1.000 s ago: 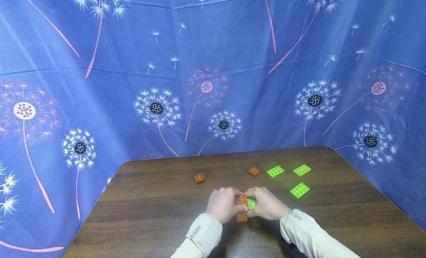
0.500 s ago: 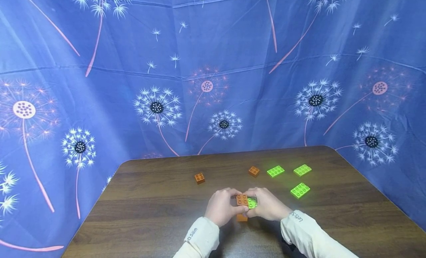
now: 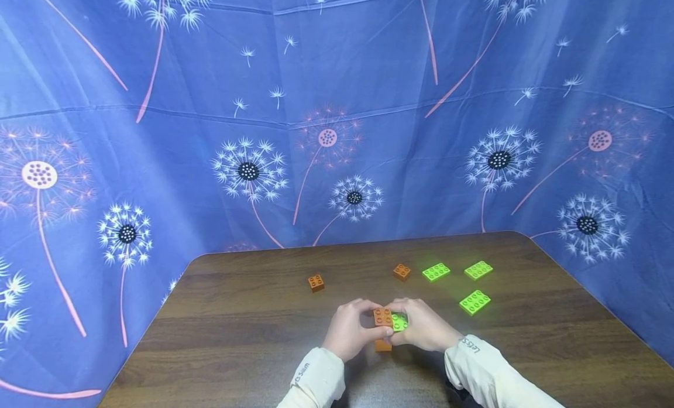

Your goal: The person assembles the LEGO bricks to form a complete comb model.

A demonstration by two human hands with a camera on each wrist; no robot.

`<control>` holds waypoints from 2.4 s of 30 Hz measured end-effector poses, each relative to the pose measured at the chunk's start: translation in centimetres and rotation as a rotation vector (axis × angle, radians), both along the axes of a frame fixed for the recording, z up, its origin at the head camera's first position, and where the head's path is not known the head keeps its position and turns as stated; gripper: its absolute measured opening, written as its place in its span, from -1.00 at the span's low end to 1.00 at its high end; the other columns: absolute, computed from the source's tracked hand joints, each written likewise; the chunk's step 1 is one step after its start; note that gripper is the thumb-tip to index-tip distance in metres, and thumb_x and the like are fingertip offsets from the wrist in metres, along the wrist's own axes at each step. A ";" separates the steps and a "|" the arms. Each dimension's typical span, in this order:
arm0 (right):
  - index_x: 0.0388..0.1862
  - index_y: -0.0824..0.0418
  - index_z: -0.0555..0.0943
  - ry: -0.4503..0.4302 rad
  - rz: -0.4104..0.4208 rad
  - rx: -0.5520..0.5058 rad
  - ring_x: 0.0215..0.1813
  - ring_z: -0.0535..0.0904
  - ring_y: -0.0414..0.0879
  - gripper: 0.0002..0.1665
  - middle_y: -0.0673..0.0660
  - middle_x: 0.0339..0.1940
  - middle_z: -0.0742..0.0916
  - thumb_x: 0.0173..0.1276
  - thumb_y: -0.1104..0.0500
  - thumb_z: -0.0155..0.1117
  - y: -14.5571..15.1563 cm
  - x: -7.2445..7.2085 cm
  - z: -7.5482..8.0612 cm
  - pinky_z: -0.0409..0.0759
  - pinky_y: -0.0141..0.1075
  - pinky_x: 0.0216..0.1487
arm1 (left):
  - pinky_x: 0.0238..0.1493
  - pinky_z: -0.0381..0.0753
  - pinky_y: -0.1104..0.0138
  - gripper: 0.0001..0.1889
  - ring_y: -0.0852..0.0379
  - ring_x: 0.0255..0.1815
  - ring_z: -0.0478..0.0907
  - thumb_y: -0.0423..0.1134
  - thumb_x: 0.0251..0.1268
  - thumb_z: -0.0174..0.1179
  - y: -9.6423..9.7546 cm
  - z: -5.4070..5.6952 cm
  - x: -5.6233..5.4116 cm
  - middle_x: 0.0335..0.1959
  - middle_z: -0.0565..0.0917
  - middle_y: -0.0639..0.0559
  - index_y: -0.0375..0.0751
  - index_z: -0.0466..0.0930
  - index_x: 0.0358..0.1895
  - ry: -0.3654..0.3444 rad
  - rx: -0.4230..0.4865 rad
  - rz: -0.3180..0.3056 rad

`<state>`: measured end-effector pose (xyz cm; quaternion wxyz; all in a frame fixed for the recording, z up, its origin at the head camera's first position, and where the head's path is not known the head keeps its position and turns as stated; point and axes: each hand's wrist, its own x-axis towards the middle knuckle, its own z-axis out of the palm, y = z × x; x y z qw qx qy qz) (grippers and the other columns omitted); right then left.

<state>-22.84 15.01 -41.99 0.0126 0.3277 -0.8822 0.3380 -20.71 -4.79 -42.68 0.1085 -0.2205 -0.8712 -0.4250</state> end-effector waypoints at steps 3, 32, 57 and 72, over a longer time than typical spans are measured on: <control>-0.02 0.19 0.74 0.004 0.008 -0.007 -0.27 0.50 -0.30 -0.45 -0.17 -0.28 0.66 -0.06 0.12 0.64 0.0 0.0 -0.1 0.50 -0.36 -0.27 | -0.13 0.63 0.28 -0.60 0.05 -0.20 0.69 -0.09 -0.01 0.60 -0.1 -0.3 0.0 -0.23 0.75 0.09 -0.17 0.76 -0.10 0.006 0.018 0.000; 0.09 0.16 0.71 0.033 -0.068 0.082 0.12 0.64 0.17 -0.34 0.08 0.05 0.76 -0.03 0.04 0.68 4.1 0.5 1.3 0.56 0.16 0.11 | -0.14 0.64 0.23 -0.58 0.04 -0.18 0.67 -0.10 -0.02 0.60 -0.1 -0.7 0.2 -0.23 0.72 0.19 -0.14 0.76 -0.07 -0.110 0.120 0.009; 0.11 0.25 0.69 0.047 -0.305 0.097 -0.04 0.66 0.11 -0.48 0.14 -0.02 0.76 0.17 0.13 0.58 12.8 -0.6 1.2 0.62 0.10 -0.06 | -0.14 0.66 0.24 -0.61 0.11 -0.24 0.70 -0.16 -0.04 0.61 0.1 -0.9 0.1 -0.27 0.71 0.19 -0.17 0.75 -0.11 -0.139 0.149 0.003; 0.05 0.35 0.69 0.098 -0.350 0.158 -0.12 0.70 0.21 -0.56 0.26 -0.11 0.78 0.21 0.22 0.52 15.7 -2.6 -0.3 0.63 0.11 -0.11 | -0.13 0.65 0.26 -0.59 0.14 -0.23 0.69 -0.15 -0.06 0.62 0.1 -1.0 0.0 -0.27 0.71 0.20 -0.16 0.75 -0.10 -0.128 0.142 0.015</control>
